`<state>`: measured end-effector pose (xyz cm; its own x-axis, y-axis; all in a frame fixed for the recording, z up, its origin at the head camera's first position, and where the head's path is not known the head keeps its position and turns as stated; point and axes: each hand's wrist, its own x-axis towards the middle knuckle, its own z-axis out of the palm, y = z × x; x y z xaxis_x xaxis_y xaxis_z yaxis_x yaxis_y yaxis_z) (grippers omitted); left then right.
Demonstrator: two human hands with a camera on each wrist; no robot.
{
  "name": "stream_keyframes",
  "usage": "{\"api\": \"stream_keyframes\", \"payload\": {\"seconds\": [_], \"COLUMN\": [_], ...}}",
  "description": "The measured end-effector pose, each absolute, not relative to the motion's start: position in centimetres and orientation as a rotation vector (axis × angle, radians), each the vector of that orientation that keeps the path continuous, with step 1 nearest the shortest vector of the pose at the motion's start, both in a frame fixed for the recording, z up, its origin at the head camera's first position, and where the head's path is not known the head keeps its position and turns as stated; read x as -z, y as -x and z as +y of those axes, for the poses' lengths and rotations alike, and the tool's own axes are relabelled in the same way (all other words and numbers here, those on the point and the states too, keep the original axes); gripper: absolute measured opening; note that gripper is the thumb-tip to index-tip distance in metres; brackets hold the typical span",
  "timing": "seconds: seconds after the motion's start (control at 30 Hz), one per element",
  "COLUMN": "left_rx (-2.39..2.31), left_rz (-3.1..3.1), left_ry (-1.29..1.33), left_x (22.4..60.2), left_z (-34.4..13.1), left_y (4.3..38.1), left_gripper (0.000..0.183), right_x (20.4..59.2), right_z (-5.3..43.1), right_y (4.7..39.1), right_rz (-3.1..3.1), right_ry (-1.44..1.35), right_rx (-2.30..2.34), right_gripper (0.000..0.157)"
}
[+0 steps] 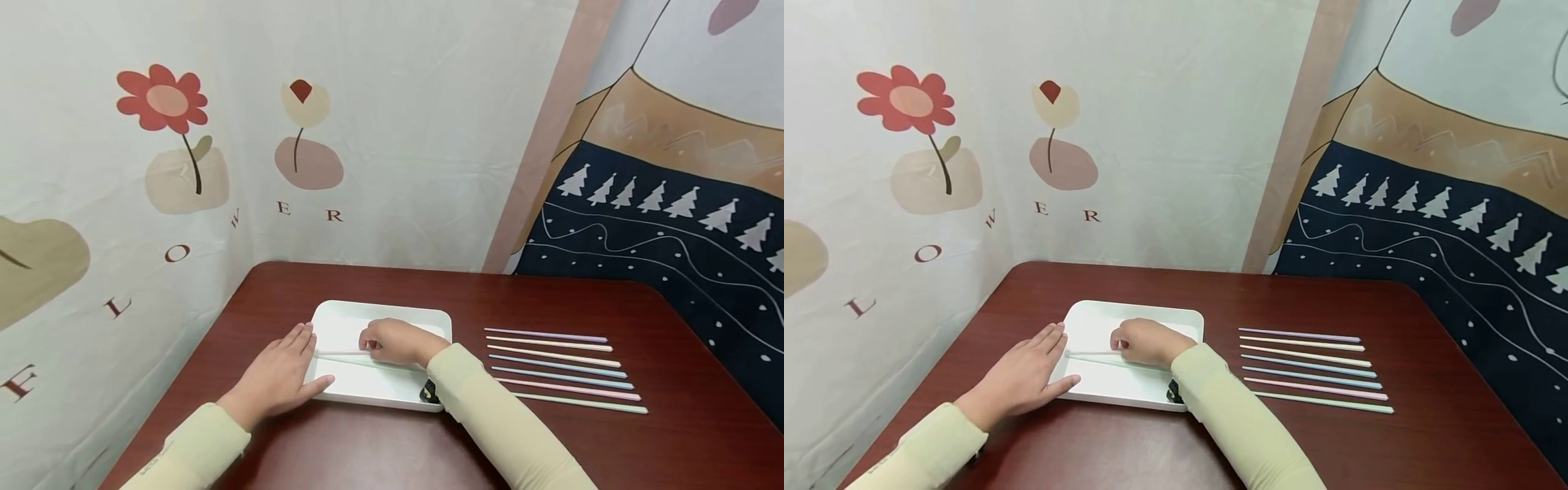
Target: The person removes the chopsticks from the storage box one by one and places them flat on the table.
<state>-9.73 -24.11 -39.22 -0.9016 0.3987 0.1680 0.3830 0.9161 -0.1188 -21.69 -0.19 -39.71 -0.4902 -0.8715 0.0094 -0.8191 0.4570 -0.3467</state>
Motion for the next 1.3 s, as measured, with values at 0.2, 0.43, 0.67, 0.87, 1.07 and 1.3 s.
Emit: {"api": "stream_keyframes", "payload": {"seconds": [0.2,0.43,0.67,0.87,1.07,1.3], "left_rx": [-0.122,-0.135,-0.13,-0.137,-0.131,-0.115], "left_rz": [-2.9,-2.897,-2.895,-2.909,-2.919,-2.927], "left_ry": [0.581,0.587,0.59,0.597,0.595,0.58], "left_x": [39.2,39.1,39.1,39.1,39.2,39.0], "left_z": [-24.0,-23.9,-23.8,-23.8,-23.8,-24.0], "left_y": [9.9,10.0,10.2,10.4,10.4,10.1], "left_gripper": [0.087,0.086,0.087,0.088,0.088,0.088], "right_x": [39.6,39.0,38.2,37.1,34.6,32.9], "right_z": [0.1,0.5,1.1,1.6,2.4,4.0], "right_y": [21.8,22.3,22.7,22.8,22.1,21.6], "right_rz": [2.51,2.512,2.519,2.499,2.473,2.45], "right_ry": [1.505,1.463,1.376,1.445,1.483,1.511], "right_rx": [0.487,0.55,0.623,0.665,0.749,0.715], "right_gripper": [0.019,0.023,0.023,0.023,0.023,0.023]}}
